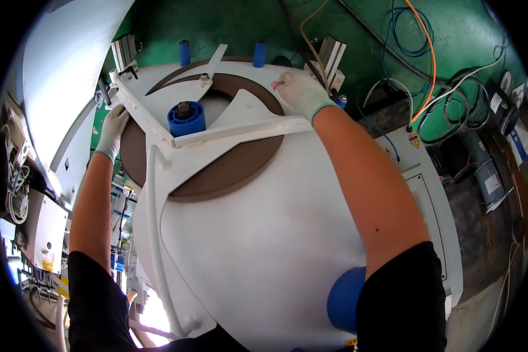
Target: The person retrieves a roll of edge banding from a box, threads it through the guiding mechanism of an industrial machine, and secures it onto the rotating feeder assembly.
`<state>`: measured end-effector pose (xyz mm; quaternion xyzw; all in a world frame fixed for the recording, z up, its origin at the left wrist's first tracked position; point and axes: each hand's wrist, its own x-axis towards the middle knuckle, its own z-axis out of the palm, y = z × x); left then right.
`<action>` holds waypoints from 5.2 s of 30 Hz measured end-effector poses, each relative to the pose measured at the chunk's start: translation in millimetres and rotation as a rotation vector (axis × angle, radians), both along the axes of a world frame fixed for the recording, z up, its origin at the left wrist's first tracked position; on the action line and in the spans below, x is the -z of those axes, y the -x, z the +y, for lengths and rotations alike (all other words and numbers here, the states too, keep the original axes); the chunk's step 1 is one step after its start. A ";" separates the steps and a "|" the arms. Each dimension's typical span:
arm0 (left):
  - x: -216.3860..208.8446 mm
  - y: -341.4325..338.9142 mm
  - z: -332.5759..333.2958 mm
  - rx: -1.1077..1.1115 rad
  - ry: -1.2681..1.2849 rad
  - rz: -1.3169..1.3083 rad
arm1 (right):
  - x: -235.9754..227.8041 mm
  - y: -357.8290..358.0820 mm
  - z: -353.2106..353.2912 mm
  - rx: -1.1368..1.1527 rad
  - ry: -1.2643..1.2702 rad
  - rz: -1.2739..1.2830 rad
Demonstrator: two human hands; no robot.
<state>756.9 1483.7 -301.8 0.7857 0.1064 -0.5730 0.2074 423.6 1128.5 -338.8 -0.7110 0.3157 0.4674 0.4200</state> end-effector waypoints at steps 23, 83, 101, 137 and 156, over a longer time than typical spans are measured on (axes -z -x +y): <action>128.4 -14.3 -111.7 1.674 0.138 -0.094 | -15.8 -7.6 9.1 0.069 0.093 -0.030; 27.3 96.2 -242.5 0.829 0.695 -0.159 | 3.7 9.5 -60.5 -0.492 0.178 0.153; -100.0 188.1 -330.8 1.375 0.476 0.146 | -116.0 25.3 -85.1 -0.346 0.106 -0.134; 59.5 288.0 -300.9 1.808 -0.056 0.090 | -112.9 166.4 -97.7 0.296 0.010 -0.274; 41.3 277.6 -335.2 1.313 0.133 0.586 | -115.2 145.5 -64.4 0.047 -0.344 -0.312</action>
